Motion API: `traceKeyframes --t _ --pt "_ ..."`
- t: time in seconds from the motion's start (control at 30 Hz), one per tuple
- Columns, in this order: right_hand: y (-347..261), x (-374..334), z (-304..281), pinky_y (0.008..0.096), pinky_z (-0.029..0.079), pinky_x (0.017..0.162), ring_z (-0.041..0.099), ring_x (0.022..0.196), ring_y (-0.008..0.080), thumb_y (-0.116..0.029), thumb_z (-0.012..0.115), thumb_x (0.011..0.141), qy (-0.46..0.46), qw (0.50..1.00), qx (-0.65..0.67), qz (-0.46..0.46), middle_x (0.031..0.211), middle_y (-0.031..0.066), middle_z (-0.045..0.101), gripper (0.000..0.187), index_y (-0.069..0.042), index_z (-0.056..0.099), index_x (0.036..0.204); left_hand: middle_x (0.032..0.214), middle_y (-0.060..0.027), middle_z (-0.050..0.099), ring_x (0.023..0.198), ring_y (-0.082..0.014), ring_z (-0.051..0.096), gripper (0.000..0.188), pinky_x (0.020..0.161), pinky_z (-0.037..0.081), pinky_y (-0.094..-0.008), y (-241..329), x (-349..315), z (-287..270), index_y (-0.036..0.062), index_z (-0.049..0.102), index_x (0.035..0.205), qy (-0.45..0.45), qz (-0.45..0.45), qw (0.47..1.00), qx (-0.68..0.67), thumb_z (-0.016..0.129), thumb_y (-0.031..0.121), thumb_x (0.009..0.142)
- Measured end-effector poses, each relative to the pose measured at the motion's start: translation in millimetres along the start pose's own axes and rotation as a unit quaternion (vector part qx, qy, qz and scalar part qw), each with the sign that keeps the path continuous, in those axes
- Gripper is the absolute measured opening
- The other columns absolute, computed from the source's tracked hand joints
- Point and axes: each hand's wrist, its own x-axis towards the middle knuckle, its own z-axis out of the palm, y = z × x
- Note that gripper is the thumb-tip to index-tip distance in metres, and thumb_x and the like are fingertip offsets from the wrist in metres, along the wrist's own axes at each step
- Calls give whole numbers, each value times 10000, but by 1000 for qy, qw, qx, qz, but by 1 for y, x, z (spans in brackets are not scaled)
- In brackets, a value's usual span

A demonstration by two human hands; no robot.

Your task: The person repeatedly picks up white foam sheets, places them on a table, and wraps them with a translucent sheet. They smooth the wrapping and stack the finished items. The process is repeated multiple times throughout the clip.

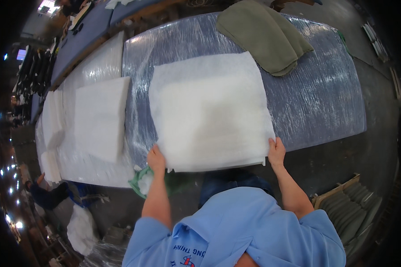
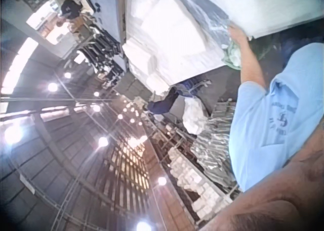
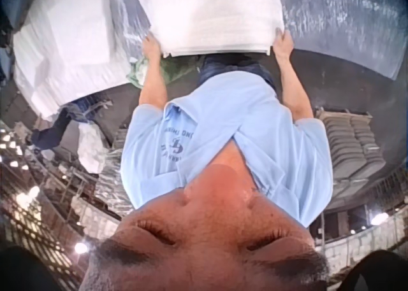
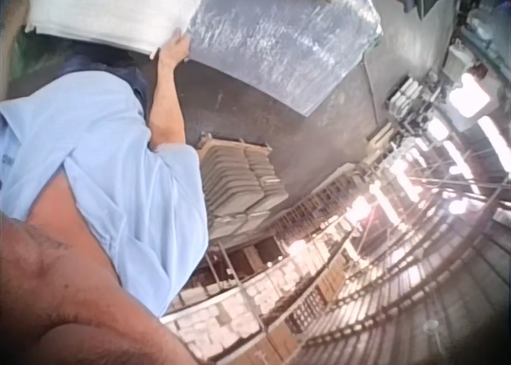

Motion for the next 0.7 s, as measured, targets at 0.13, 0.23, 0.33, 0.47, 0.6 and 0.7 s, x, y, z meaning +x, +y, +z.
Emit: traceKeyframes --t 0.13,0.23,0.33,0.47,0.6,0.7 --pt "12 8 -7 441 485 713 628 750 380 -271 619 1002 -4 999 -37 -5 804 224 643 271 -6 596 948 1030 -286 706 956 -498 645 570 860 482 -552 3 5 4 -45 722 976 -1 0 1000 -12 439 443 1057" --pt "13 7 -10 430 492 698 644 737 334 -294 624 1001 -4 999 -51 -3 773 195 647 279 -17 628 966 986 -272 709 908 -460 662 591 837 498 -518 3 2 6 -47 722 977 32 25 998 -42 455 476 1047" --pt "3 1 -22 389 498 663 641 738 213 -347 628 1006 -159 980 6 116 787 104 664 305 -44 664 1021 909 -203 718 844 -375 674 648 797 512 -456 -17 -1 2 -27 723 996 -67 -26 991 -115 472 569 1027" --pt "-9 10 -44 276 451 574 562 703 68 -414 595 1032 -234 947 96 199 825 -36 623 310 -120 667 1102 885 -90 712 812 -256 652 709 763 513 -384 -10 12 -13 11 714 1076 -289 -268 850 -349 505 683 988" --pt "-39 59 -11 345 509 793 646 904 176 -440 616 1015 -173 975 73 123 994 71 704 436 -23 663 1130 915 -68 703 804 -265 638 683 766 515 -413 21 55 1 -5 703 1067 -270 -199 878 -342 552 656 983" --pt "-56 68 27 358 501 819 667 901 232 -415 626 1007 -96 994 0 53 962 139 711 436 12 661 1082 896 -134 706 833 -331 643 590 795 504 -443 33 69 13 -21 713 1036 -147 -51 965 -210 588 553 985"
